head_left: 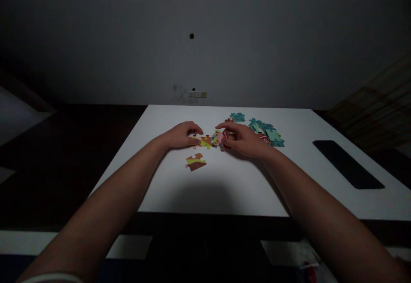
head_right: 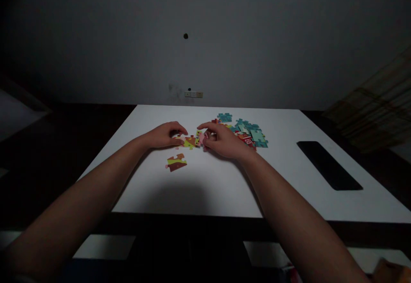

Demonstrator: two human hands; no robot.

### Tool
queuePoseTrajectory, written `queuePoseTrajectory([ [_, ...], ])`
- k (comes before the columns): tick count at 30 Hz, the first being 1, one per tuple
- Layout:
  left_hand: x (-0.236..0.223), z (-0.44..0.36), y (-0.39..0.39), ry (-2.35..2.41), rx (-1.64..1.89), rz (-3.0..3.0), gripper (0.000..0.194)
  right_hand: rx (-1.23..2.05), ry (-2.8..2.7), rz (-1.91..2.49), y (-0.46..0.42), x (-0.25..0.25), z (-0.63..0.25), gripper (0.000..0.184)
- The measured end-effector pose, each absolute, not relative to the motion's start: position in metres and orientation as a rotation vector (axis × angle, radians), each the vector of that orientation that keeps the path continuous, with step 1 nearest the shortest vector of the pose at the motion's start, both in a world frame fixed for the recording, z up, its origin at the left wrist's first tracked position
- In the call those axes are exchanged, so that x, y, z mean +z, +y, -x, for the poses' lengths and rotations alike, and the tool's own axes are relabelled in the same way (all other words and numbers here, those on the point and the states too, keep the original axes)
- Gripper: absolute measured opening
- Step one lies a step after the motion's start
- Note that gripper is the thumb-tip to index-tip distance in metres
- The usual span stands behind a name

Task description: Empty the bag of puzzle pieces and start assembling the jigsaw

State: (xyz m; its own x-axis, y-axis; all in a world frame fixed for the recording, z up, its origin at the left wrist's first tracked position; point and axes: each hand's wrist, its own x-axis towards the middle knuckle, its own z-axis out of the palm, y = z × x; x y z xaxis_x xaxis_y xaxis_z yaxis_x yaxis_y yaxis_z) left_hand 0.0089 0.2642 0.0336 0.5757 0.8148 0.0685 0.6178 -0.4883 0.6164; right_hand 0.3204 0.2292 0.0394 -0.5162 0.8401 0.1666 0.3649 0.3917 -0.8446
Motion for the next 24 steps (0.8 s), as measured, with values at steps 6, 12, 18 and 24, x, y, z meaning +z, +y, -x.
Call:
queuePoseTrajectory([
  [6, 0.031, -0.009, 0.266, 1.131, 0.484, -2.311, 0.044, 1.179, -2.02, 0.929, 0.23, 0.036, -0.318, 0.009],
  [12, 0.031, -0.009, 0.265, 1.132, 0.49, -2.321, 0.043, 1.177, -1.982, 0.987, 0.226, 0.041, -0.313, 0.013],
  [18, 0.03, -0.009, 0.266, 1.113, 0.498, -2.337, 0.041, 1.068, -2.094, 0.951, 0.226, 0.041, -0.315, 0.014],
  [24, 0.029, -0.009, 0.267, 1.103, 0.505, -2.336, 0.043, 0.986, -2.149, 0.963, 0.221, 0.037, -0.31, 0.039],
])
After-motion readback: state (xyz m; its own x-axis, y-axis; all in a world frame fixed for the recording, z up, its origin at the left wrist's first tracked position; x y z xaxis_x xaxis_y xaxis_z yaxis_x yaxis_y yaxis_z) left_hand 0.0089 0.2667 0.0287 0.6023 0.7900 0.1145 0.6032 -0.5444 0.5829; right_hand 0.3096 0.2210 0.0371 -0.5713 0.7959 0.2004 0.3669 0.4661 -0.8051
